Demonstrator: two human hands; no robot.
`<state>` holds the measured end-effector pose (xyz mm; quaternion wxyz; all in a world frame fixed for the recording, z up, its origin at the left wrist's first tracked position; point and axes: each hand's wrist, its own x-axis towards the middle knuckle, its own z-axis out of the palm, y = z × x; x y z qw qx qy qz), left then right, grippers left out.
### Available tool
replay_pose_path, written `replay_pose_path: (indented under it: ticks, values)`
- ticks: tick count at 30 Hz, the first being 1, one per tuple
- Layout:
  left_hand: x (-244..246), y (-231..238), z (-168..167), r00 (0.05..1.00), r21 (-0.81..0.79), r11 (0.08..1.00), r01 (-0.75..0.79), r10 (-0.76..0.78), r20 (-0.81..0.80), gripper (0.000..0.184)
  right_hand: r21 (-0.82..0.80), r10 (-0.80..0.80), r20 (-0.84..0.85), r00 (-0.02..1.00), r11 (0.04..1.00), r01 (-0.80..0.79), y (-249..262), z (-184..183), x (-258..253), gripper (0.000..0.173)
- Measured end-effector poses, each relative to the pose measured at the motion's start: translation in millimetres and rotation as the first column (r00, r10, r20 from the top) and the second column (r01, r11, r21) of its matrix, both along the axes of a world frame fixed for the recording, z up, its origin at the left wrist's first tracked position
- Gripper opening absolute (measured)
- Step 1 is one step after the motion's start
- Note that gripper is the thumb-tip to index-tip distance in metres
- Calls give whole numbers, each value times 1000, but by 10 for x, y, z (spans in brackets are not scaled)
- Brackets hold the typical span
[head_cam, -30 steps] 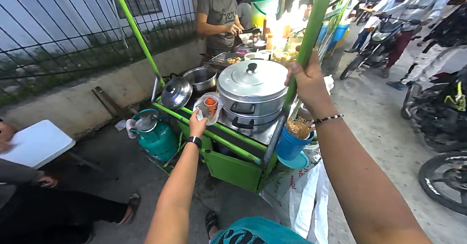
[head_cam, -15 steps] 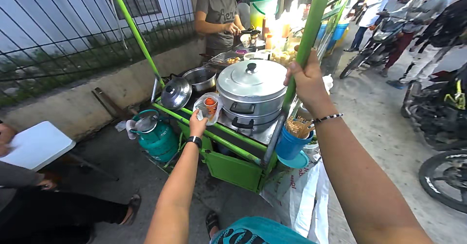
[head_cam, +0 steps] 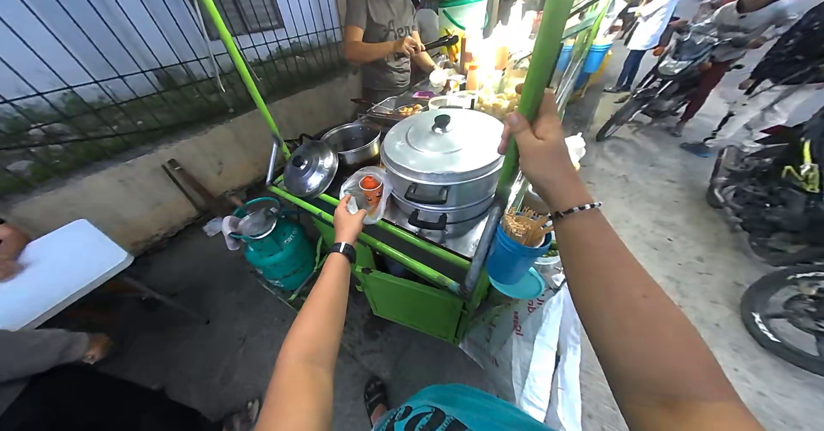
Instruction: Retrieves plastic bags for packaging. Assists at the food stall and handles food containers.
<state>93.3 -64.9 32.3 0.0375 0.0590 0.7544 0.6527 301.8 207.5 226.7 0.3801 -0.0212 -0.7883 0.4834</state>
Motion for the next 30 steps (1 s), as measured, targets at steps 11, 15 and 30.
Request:
replay_pose_path:
  ticks: [11,15,30]
  values:
    - [-3,-7,22,1000,3,1000,-1,1,-5,69,-15,8,-9,1000,1000,-8,-6,2,4,51]
    - [-10,-3,27,1000,8,1000,-2,2,-5,69,-13,-7,3,1000,1000,7,-11,8,7,51]
    - [-4,-6,48,1000,1,1000,-1,1,-6,70,-22,-9,8,1000,1000,9,-13,5,8,53]
